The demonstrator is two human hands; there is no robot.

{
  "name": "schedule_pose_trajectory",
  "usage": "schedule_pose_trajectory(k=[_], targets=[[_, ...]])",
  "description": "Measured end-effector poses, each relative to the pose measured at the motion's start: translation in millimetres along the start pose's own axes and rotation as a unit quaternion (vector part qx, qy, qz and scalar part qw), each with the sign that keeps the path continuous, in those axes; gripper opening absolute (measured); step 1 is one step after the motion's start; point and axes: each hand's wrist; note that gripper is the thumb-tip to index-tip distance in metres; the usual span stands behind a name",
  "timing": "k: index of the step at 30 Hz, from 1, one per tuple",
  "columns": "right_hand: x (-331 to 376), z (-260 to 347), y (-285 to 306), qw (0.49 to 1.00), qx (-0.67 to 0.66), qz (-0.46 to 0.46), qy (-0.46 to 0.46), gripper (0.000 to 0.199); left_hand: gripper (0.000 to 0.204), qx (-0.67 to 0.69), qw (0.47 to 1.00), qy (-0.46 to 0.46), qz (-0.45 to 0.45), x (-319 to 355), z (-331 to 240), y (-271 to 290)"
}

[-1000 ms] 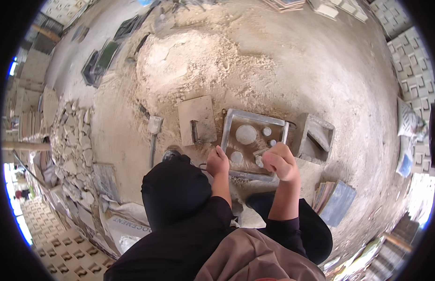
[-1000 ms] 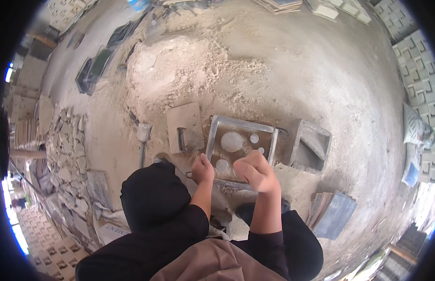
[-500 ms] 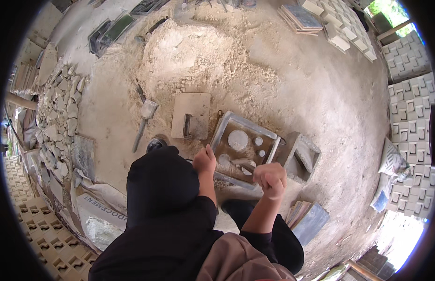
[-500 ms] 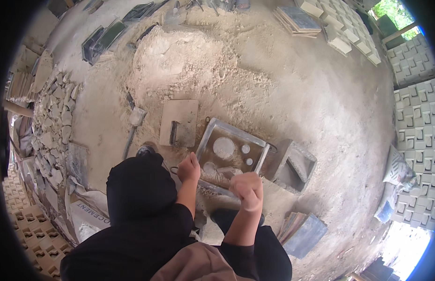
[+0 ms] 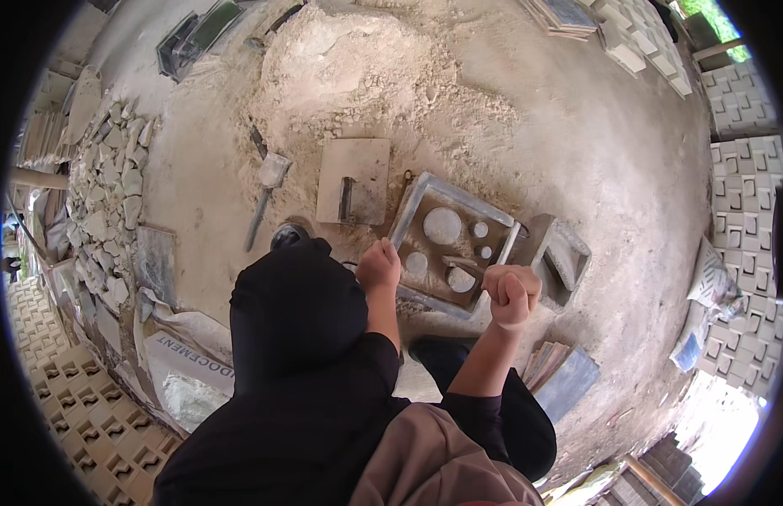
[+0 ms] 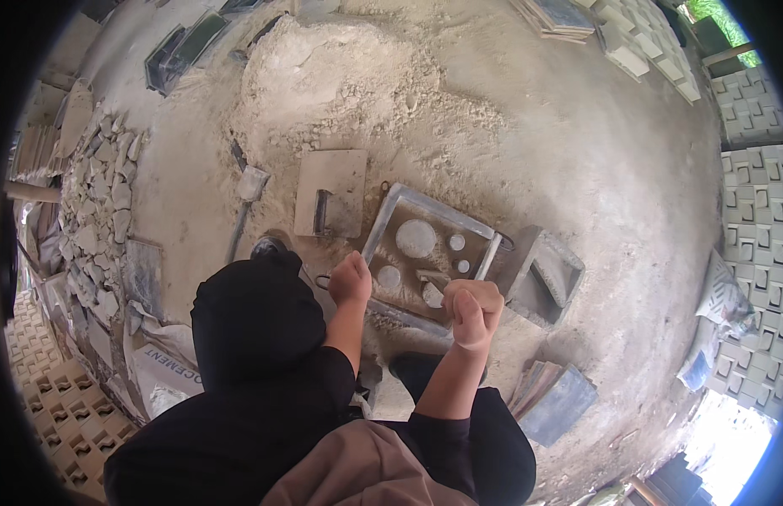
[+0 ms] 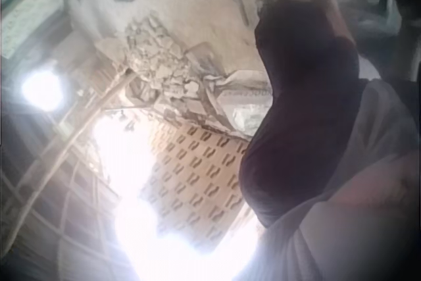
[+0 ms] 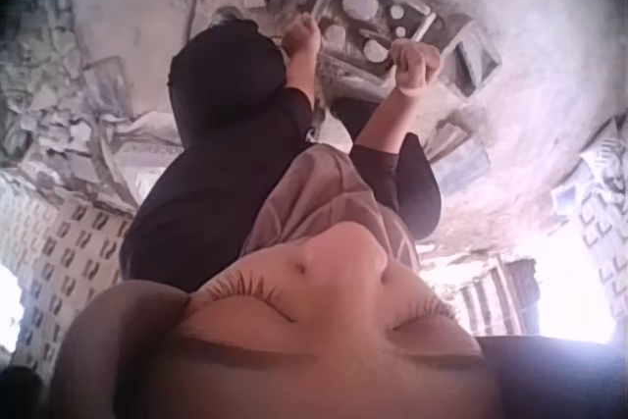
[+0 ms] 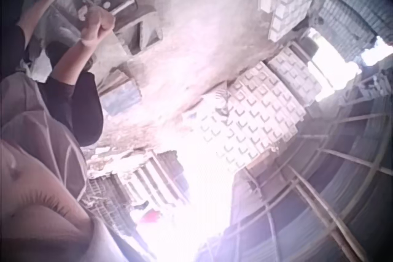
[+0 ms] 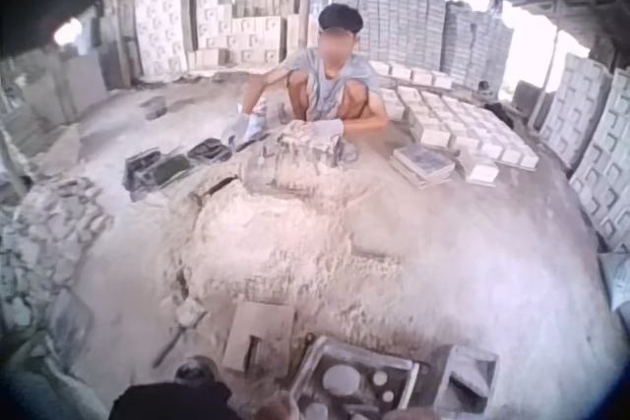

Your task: The person molds bricks by packing sand into a circular mold inside a square frame and using a stick to level the surface.

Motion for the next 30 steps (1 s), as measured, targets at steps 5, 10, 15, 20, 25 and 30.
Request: schedule_pose_trajectory(k=[5, 10, 15, 20, 25, 30], targets=[[7.8, 18.9, 0.4, 0.996, 0.007, -0.043, 0.072, 0.037, 0.036, 0.001, 1.000, -0.004, 0.002, 6.1, 2.8, 6.1], [0.3, -3.0, -3.3, 0.996, -0.009, -0.075, 0.054, 0.038, 0.038, -0.003, 1.000, -0.014, -0.017, -3.1, 2.6, -2.9], [-2.1, 19.2, -7.0, 0.993, -0.046, -0.100, 0.047, 0.041, 0.039, -0.023, 1.000, 0.004, 0.000, -1.7, 1.0, 1.7], [-2.9, -2.9, -10.7, 0.994, 0.031, -0.102, 0.015, 0.037, 0.040, -0.011, 1.000, -0.003, 0.015, -4.4, -5.8, 2.4], [-7.0, 3.2, -14.0, 0.991, 0.059, -0.123, 0.015, 0.039, 0.040, -0.020, 1.000, 0.012, 0.012, -1.3, -2.8, 3.7], [0.2, -6.1, -8.0, 0.992, 0.003, -0.127, 0.018, 0.038, 0.040, -0.025, 0.999, 0.021, 0.017, -4.5, -0.3, 3.5]])
Point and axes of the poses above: each hand's wrist, its own x-axis away from the middle knuckle, its own y-axis out of the back of the hand, z = x × y, and after that the axes turned 13 degrees about x, right-handed
